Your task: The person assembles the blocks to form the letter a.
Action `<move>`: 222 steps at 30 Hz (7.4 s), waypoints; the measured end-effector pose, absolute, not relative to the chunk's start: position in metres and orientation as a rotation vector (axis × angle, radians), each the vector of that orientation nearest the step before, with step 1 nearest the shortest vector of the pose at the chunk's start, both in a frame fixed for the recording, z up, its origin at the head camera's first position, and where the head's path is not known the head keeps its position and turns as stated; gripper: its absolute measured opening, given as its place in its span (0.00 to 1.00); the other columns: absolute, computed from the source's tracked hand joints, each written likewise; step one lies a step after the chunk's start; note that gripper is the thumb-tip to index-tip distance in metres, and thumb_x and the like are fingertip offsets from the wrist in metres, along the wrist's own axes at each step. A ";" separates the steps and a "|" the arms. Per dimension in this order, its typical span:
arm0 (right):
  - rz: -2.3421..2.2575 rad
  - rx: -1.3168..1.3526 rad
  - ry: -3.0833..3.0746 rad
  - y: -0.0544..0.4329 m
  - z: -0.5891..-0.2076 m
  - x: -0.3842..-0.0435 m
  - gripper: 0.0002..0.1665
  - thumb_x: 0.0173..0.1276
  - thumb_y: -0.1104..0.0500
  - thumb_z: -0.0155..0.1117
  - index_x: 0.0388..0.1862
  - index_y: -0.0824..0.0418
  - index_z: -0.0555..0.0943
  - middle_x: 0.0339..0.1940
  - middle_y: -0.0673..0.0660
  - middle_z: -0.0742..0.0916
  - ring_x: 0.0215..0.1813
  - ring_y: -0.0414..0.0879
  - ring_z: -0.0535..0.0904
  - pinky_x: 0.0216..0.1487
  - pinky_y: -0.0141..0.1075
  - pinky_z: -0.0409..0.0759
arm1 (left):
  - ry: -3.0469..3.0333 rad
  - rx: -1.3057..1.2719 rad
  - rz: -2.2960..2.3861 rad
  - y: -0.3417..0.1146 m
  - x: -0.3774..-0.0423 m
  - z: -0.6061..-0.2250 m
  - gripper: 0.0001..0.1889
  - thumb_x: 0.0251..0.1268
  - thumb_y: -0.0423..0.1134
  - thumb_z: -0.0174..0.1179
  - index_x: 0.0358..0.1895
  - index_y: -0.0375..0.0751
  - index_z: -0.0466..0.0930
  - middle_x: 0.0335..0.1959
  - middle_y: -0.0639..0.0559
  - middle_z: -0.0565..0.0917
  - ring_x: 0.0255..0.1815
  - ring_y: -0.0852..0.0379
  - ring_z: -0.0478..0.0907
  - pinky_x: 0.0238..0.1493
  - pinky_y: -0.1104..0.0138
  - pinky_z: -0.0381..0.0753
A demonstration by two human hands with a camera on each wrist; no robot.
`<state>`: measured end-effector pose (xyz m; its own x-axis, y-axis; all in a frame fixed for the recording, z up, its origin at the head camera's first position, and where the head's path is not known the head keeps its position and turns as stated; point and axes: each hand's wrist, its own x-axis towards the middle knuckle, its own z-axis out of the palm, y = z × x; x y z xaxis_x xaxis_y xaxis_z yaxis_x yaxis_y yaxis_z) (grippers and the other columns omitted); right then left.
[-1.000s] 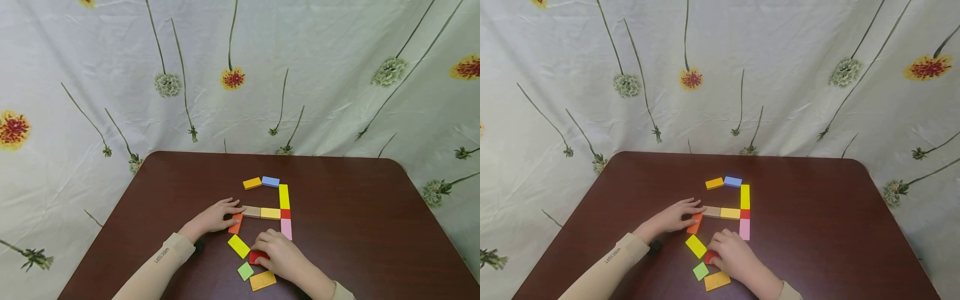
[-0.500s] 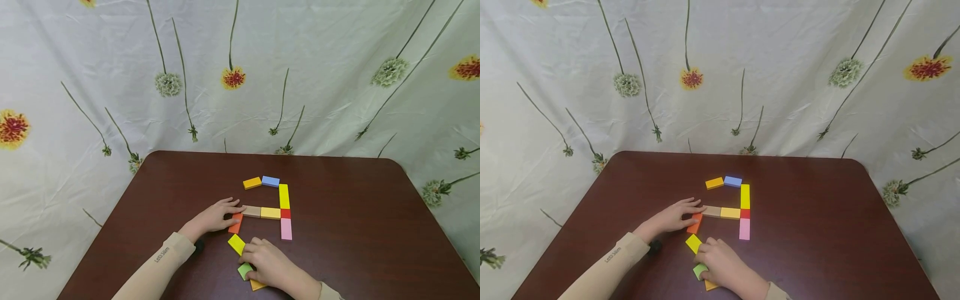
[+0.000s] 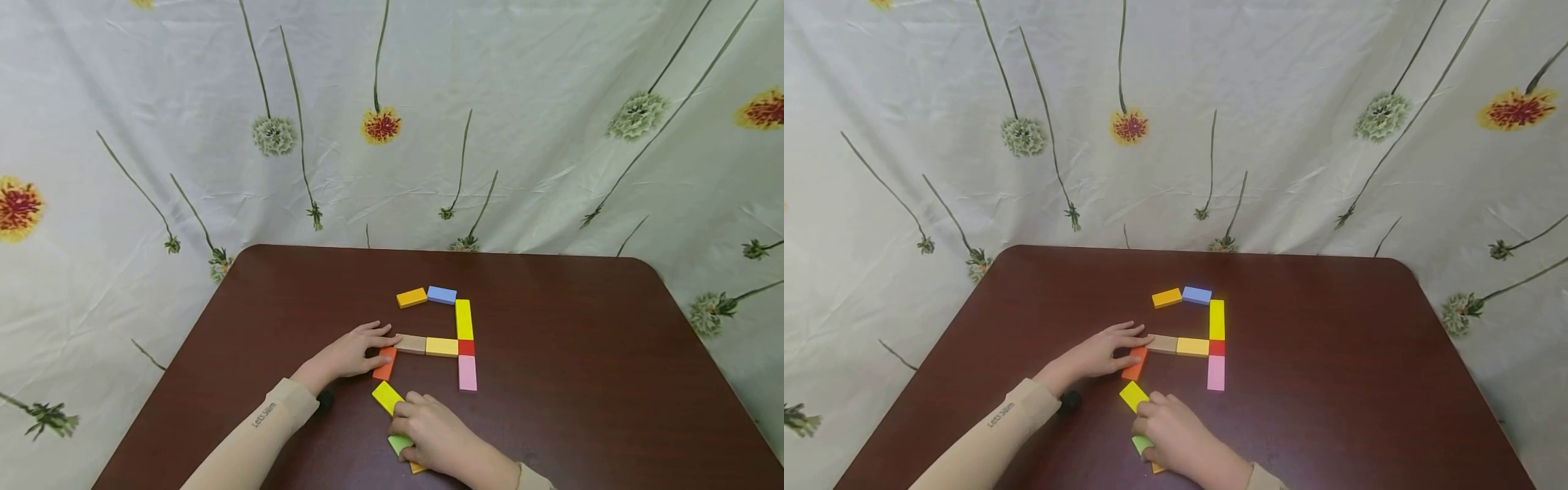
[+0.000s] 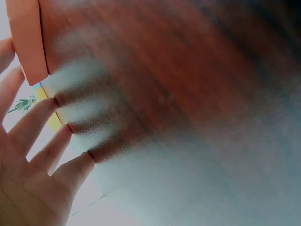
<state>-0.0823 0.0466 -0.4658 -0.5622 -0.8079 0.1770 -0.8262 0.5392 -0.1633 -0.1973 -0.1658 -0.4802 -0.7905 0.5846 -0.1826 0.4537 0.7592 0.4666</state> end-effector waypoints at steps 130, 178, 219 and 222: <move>0.631 0.643 -2.798 0.122 -0.456 -0.066 0.19 0.41 0.55 0.84 0.32 0.53 0.83 0.29 0.41 0.78 0.32 0.35 0.69 0.30 0.28 0.73 | 2.643 0.773 0.556 -0.164 -0.200 -0.476 0.27 0.68 0.47 0.62 0.70 0.56 0.71 0.75 0.46 0.67 0.79 0.40 0.54 0.71 0.44 0.65; 0.660 0.195 -3.122 0.130 -0.464 -0.069 0.16 0.47 0.58 0.82 0.35 0.56 0.85 0.30 0.47 0.80 0.31 0.40 0.70 0.33 0.35 0.74 | 2.637 0.764 0.575 -0.162 -0.199 -0.476 0.27 0.68 0.47 0.62 0.70 0.55 0.71 0.75 0.46 0.67 0.78 0.39 0.55 0.71 0.44 0.66; 0.602 0.327 -2.922 0.123 -0.463 -0.077 0.19 0.43 0.56 0.84 0.35 0.53 0.86 0.31 0.45 0.82 0.34 0.40 0.75 0.31 0.34 0.79 | 2.633 0.738 0.548 -0.162 -0.197 -0.472 0.28 0.67 0.47 0.62 0.70 0.56 0.71 0.74 0.46 0.67 0.78 0.40 0.55 0.71 0.45 0.66; 0.599 0.337 -2.926 0.120 -0.460 -0.082 0.18 0.45 0.55 0.83 0.35 0.53 0.86 0.32 0.46 0.81 0.36 0.40 0.75 0.32 0.34 0.80 | 2.631 0.735 0.552 -0.162 -0.197 -0.471 0.28 0.67 0.47 0.62 0.70 0.57 0.71 0.75 0.47 0.67 0.79 0.41 0.54 0.71 0.45 0.66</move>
